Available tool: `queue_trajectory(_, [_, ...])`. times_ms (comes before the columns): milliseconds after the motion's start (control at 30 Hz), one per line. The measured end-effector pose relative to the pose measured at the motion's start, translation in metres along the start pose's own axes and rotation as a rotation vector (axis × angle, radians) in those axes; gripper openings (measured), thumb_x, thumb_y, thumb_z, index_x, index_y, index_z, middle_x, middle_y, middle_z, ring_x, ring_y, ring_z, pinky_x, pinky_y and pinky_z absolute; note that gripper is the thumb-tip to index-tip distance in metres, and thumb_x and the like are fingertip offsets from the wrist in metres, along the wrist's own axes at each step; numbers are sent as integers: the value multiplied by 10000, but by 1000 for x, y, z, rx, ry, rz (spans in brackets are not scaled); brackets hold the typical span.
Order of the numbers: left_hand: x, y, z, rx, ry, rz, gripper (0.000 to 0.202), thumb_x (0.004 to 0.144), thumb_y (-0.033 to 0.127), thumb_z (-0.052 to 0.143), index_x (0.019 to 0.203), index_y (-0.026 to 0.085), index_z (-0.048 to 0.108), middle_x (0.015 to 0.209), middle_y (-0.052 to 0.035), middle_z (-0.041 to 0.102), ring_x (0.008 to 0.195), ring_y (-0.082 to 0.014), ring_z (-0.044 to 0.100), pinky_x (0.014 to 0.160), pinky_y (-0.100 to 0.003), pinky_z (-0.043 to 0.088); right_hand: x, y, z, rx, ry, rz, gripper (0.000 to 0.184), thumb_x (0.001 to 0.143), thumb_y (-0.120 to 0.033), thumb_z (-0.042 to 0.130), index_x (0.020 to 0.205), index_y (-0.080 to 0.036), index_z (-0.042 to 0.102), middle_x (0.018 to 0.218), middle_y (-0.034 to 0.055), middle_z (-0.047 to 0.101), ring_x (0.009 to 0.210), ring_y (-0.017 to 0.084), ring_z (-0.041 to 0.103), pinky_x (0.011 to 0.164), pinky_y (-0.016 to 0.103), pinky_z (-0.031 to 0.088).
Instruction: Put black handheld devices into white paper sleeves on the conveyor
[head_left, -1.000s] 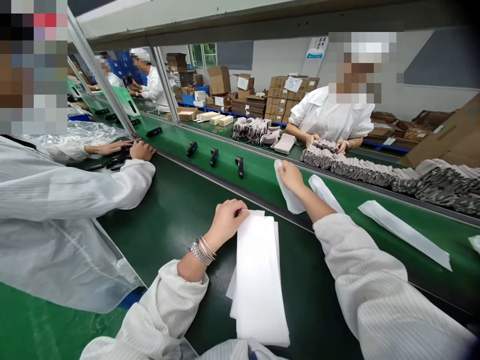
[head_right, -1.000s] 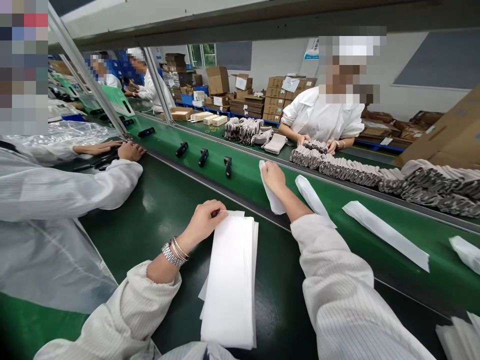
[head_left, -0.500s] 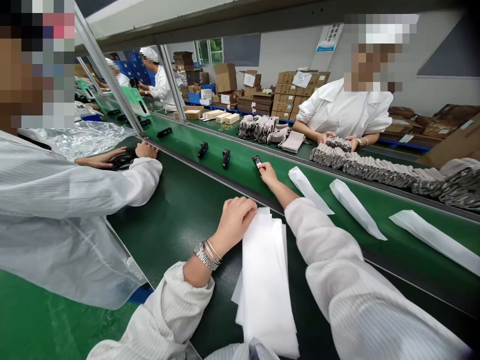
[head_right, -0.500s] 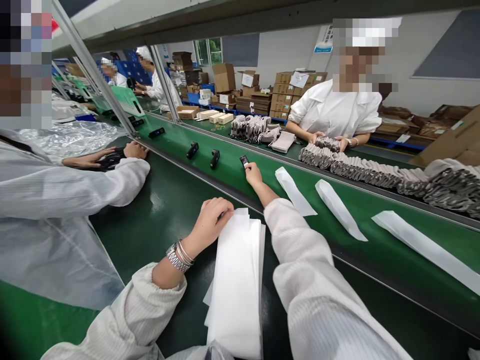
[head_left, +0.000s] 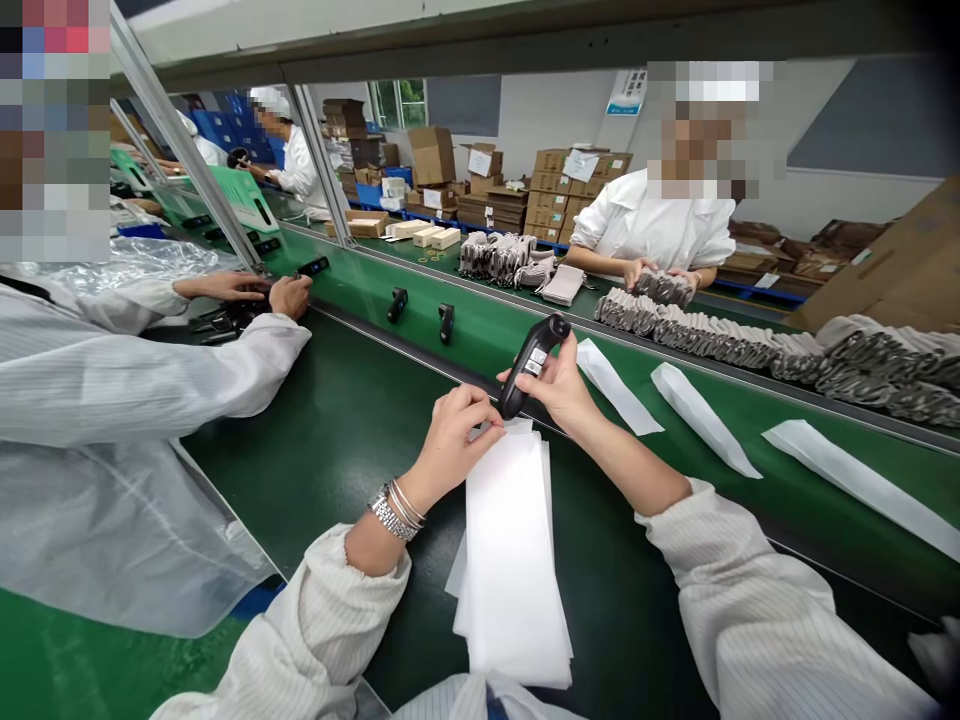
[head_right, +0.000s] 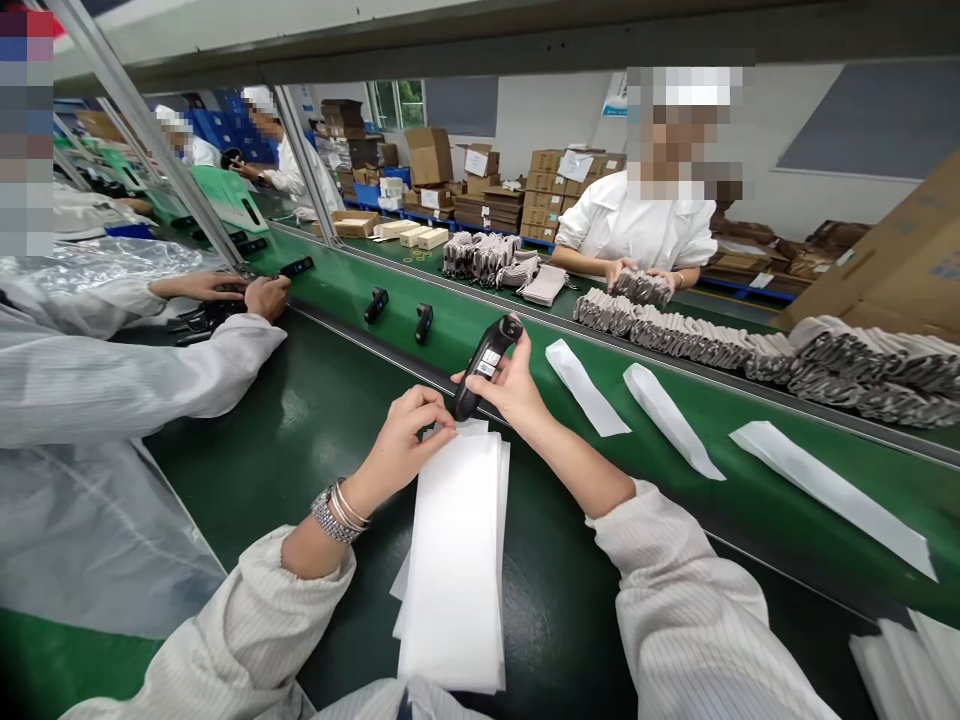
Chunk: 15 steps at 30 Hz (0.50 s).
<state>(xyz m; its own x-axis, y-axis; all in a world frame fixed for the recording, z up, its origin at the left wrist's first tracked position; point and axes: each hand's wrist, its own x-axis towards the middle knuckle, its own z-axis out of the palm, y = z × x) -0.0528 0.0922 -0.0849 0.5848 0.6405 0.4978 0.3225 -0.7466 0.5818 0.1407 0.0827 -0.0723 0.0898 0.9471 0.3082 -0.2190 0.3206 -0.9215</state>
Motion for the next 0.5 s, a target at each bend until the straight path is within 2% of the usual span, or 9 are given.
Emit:
queue_trajectory(100, [0, 2, 0, -141, 27, 25, 69, 897, 208, 603, 841, 193, 641, 990, -39, 510, 1019, -178, 524, 942, -324, 417, 0, 12, 1, -40, -42, 2, 1058, 725, -404, 798, 1464, -400, 40, 1065, 26, 559, 907, 201, 670, 790, 378, 581])
queue_trajectory(167, [0, 3, 0, -213, 87, 13, 80, 906, 215, 589, 845, 186, 632, 1013, -46, 487, 1039, -176, 512, 956, -314, 424, -3, 19, 2, -101, -125, 45, 810, 812, -485, 707, 1450, -351, 226, 1172, 65, 559, 986, 193, 633, 818, 340, 562])
queue_trajectory(233, [1, 4, -1, -243, 179, -31, 74, 902, 215, 592, 845, 183, 628, 1012, -45, 473, 1031, -170, 501, 963, -307, 422, -6, 22, 2, -152, -236, 102, 523, 902, -561, 558, 1332, -275, 473, 1252, 80, 550, 1051, 192, 595, 858, 322, 536])
queue_trajectory(267, [1, 3, 0, -257, 225, -59, 72, 895, 216, 598, 839, 181, 628, 1001, -43, 468, 1011, -167, 499, 951, -301, 426, -7, 23, 2, -176, -296, 128, 469, 927, -579, 501, 1245, -240, 564, 1256, 79, 559, 1068, 195, 582, 880, 321, 519])
queue_trajectory(300, [1, 3, 0, -274, 263, -90, 75, 887, 218, 605, 827, 179, 629, 989, -41, 465, 986, -163, 499, 929, -293, 433, -8, 22, 1, -202, -353, 149, 461, 934, -588, 479, 1158, -211, 623, 1231, 77, 578, 1070, 197, 576, 899, 323, 501])
queue_trajectory(367, [2, 1, 1, -318, 309, -160, 91, 871, 225, 615, 799, 171, 633, 973, -39, 465, 927, -152, 499, 860, -270, 444, -9, 20, 1, -269, -472, 183, 441, 896, -581, 552, 1005, -170, 669, 1098, 66, 625, 1011, 196, 578, 894, 319, 471])
queue_trajectory(433, [3, -1, 2, -367, 320, -220, 110, 858, 238, 624, 777, 164, 635, 964, -37, 479, 876, -140, 497, 779, -245, 436, -9, 17, 0, -318, -572, 223, 423, 819, -566, 660, 872, -147, 652, 910, 38, 620, 871, 172, 571, 818, 298, 460])
queue_trajectory(500, [4, -3, 1, -427, 292, -275, 134, 858, 268, 626, 779, 160, 629, 938, -32, 508, 839, -131, 499, 726, -229, 416, -9, 13, 1, -322, -581, 251, 434, 767, -561, 712, 786, -141, 604, 782, 7, 560, 751, 139, 528, 720, 267, 440])
